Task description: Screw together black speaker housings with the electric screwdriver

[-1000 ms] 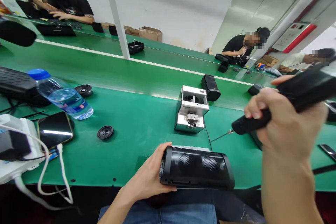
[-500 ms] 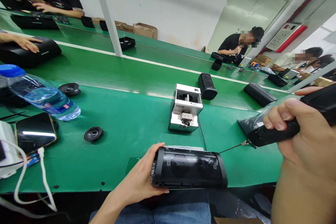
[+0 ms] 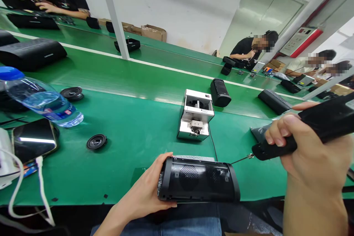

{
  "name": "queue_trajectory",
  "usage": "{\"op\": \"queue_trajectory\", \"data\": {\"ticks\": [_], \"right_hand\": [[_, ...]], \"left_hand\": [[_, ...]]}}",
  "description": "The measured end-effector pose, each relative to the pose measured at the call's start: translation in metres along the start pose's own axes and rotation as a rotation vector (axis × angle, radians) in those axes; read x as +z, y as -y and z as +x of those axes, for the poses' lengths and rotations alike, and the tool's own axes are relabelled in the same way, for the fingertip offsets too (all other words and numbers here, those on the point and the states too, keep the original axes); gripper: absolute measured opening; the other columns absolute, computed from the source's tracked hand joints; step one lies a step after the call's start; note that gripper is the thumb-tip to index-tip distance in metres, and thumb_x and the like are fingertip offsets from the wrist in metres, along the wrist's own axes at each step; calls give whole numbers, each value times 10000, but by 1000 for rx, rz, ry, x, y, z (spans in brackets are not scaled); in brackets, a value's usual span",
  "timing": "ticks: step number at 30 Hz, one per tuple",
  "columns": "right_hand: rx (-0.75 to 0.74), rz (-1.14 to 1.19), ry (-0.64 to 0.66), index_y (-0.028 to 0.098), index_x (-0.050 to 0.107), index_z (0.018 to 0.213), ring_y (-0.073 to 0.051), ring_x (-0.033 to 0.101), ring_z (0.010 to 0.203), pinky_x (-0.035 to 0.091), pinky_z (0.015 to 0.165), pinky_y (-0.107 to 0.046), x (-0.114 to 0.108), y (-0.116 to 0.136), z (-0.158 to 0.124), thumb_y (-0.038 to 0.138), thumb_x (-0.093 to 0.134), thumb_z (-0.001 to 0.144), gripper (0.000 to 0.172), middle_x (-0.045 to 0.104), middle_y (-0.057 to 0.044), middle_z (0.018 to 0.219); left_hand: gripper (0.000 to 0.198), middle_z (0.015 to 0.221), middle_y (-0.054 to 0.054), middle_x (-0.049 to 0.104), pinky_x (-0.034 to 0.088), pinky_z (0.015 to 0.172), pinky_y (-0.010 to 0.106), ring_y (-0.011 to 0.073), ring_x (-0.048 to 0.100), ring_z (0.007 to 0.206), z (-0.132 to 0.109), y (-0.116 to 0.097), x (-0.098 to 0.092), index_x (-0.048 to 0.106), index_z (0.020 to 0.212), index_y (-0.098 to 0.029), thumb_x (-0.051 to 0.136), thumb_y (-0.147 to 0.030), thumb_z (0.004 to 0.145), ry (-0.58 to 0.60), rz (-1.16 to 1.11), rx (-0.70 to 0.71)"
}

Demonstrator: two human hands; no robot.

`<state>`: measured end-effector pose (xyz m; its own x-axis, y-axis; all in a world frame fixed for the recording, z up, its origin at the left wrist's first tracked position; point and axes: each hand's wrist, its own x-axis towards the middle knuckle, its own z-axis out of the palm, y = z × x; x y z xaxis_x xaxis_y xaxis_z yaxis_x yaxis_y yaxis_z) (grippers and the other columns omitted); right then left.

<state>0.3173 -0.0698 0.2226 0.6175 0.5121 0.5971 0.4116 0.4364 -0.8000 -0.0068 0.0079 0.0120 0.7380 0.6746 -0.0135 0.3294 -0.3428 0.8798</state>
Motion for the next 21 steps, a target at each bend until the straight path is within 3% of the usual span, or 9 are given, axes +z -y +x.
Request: {"op": "queue_trajectory", "data": {"ticks": [5, 11, 21], "right_hand": [[34, 32, 214, 224, 641, 1128, -160, 495, 475, 473, 469, -318, -3, -20, -26, 200, 867, 938, 297, 547, 41, 697], [-28, 27, 165, 232, 622, 1068, -159, 474, 477, 441, 471, -331, -12, -28, -40, 143, 859, 925, 291, 553, 37, 713], [-11, 79, 259, 230, 615, 1052, -141, 462, 449, 428, 447, -302, -6, -33, -35, 160, 835, 963, 247, 533, 45, 686]], "left_hand": [[1174, 1653, 156, 575, 563, 1238, 575, 428, 650, 1469, 1, 0, 1, 371, 1646, -341, 988, -192, 658, 18, -13, -33], [1222, 1662, 138, 554, 569, 1237, 554, 419, 651, 1454, 2, -1, 0, 366, 1643, -356, 1036, -199, 632, 33, -32, -54], [1230, 1660, 142, 546, 553, 1251, 553, 422, 629, 1472, 2, -1, -1, 353, 1648, -346, 1046, -209, 641, 51, -50, -69]]}}
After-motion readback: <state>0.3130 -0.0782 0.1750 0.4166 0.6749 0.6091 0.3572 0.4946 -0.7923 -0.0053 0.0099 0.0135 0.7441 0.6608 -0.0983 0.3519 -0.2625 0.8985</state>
